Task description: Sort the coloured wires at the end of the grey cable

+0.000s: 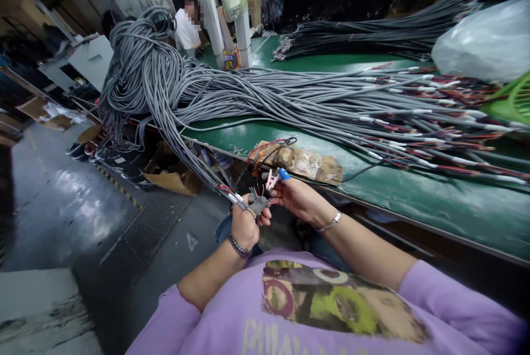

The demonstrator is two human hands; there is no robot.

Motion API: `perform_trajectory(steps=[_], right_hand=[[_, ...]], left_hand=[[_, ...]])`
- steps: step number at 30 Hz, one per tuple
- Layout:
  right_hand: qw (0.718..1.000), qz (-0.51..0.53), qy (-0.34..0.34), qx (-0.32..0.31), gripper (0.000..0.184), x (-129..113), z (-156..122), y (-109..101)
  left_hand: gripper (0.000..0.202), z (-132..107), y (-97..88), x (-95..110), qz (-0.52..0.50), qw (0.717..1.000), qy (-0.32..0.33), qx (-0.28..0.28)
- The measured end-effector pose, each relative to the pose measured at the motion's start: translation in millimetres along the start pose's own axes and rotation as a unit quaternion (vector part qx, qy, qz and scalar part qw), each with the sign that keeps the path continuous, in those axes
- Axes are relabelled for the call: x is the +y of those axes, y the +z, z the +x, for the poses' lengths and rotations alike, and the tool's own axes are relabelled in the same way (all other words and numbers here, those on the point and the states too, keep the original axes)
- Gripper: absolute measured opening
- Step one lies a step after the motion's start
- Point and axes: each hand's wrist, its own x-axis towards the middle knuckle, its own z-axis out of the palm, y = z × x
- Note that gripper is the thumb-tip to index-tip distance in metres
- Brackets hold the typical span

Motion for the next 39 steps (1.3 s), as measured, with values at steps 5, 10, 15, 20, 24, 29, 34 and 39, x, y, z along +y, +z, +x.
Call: perform_trajectory(steps=[5, 10, 15, 20, 24, 29, 34, 39], right_hand=[[0.996, -0.046, -0.081, -0.006, 0.043, 9, 10, -2], [0.996, -0.011, -0.088, 0.006, 0.048, 14, 13, -5], [0.998, 0.026, -0.058, -0.007, 0.048, 10, 13, 2], [0.994, 0.028, -0.087, 0.061, 0.047, 10, 16, 7], [0.994, 0.034, -0.08, 0.066, 0.048, 11, 14, 9], [0.999, 0.034, -0.035, 0.021, 0.055, 11, 7, 5], [0.999, 0.044, -0.015, 0.0, 0.037, 9, 2, 2], [0.999, 0.017, -0.047, -0.017, 0.027, 10, -1, 4]], left_hand=[[0.024, 5, 1.7, 1, -0.007, 1.0, -0.014, -0.005], [0.026, 7, 0.6, 0, -0.006, 1.0, -0.025, -0.011], [0.029, 8, 0.5, -2, 0.012, 0.999, -0.033, -0.009], [0.029, 8, -0.3, -5, 0.031, 0.998, -0.048, -0.019], [0.029, 8, -0.9, -5, 0.032, 0.998, -0.05, -0.015], [0.029, 4, -2.5, -1, 0.016, 0.999, -0.042, -0.018], [0.031, 0, -7.0, 3, 0.009, 0.997, -0.058, -0.045], [0.03, 6, -10.8, 8, -0.019, 0.993, -0.088, -0.077]])
